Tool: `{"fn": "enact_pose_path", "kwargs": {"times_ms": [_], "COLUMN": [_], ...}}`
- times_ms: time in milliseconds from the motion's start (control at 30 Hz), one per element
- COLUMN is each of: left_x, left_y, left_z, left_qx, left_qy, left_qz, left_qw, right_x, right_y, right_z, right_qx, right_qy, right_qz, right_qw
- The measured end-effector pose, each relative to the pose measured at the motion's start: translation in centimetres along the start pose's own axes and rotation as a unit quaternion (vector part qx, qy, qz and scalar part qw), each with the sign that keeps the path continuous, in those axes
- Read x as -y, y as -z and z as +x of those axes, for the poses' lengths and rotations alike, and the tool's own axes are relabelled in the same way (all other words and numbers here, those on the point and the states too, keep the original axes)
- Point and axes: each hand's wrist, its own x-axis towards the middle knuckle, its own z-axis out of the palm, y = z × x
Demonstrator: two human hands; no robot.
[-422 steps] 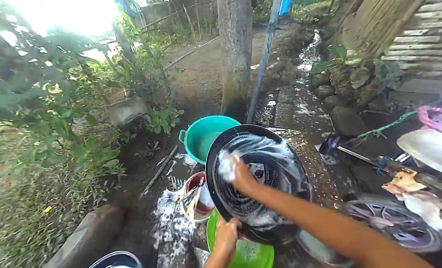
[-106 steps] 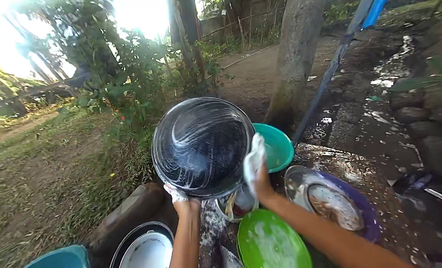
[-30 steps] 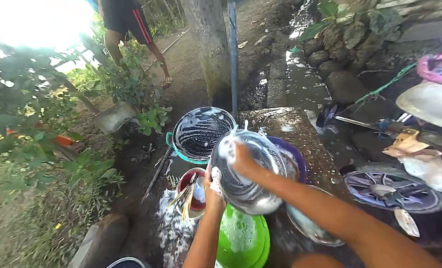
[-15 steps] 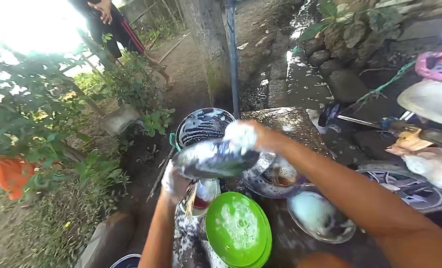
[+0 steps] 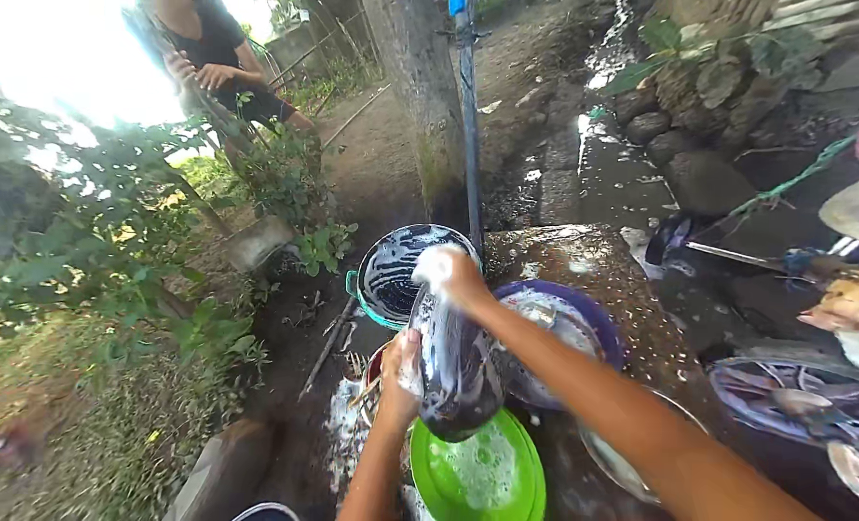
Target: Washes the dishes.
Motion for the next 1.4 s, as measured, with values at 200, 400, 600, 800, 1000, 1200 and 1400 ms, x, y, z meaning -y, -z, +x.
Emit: {"fn": "enact_pose_path", "kwargs": {"times_ms": [200,400,600,800,1000,1200,1400], "left_x": [0.8,-1.1,-0.4,-1.0,0.0,1.1,2.6], "left_y": [-0.7,6.2,3.6,9.0,3.4,8.3,9.3], "left_z": [2.6,2.6,2.2,1.1,1.8,3.4,-0.6], "left_qx": [-0.126,-0.224,-0.172,-0.15,-0.113,-0.332,-0.245], "left_qy": [0.009,0.132,0.139,0.114,0.128,0.112,0.124], "left_qz": [-0.077,-0.126,-0.153,-0.12,-0.137,-0.24,-0.266], "left_qw": [0.989,0.957,0.963,0.975,0.976,0.905,0.924], "right_x": [2.2,-6.1,0.3,-5.8,3.8,-2.0,-2.1], "right_y": [-4.3,-6.9,-6.7,-7.4,-5.5,-11.7,-1.8], "right_z": [-4.7,-9.4,-6.2,-7.3,-1.3,-12.0,-3.5], "right_qx": [-0.066,-0.131,-0.031,-0.075,0.05,-0.12,0.029], "right_qy": [0.035,0.072,0.057,0.001,0.026,0.285,-0.2], "right_qz": [0.064,0.075,0.042,0.109,-0.021,-0.031,0.317], "right_qw": [0.995,0.986,0.997,0.991,0.998,0.95,0.927]}}
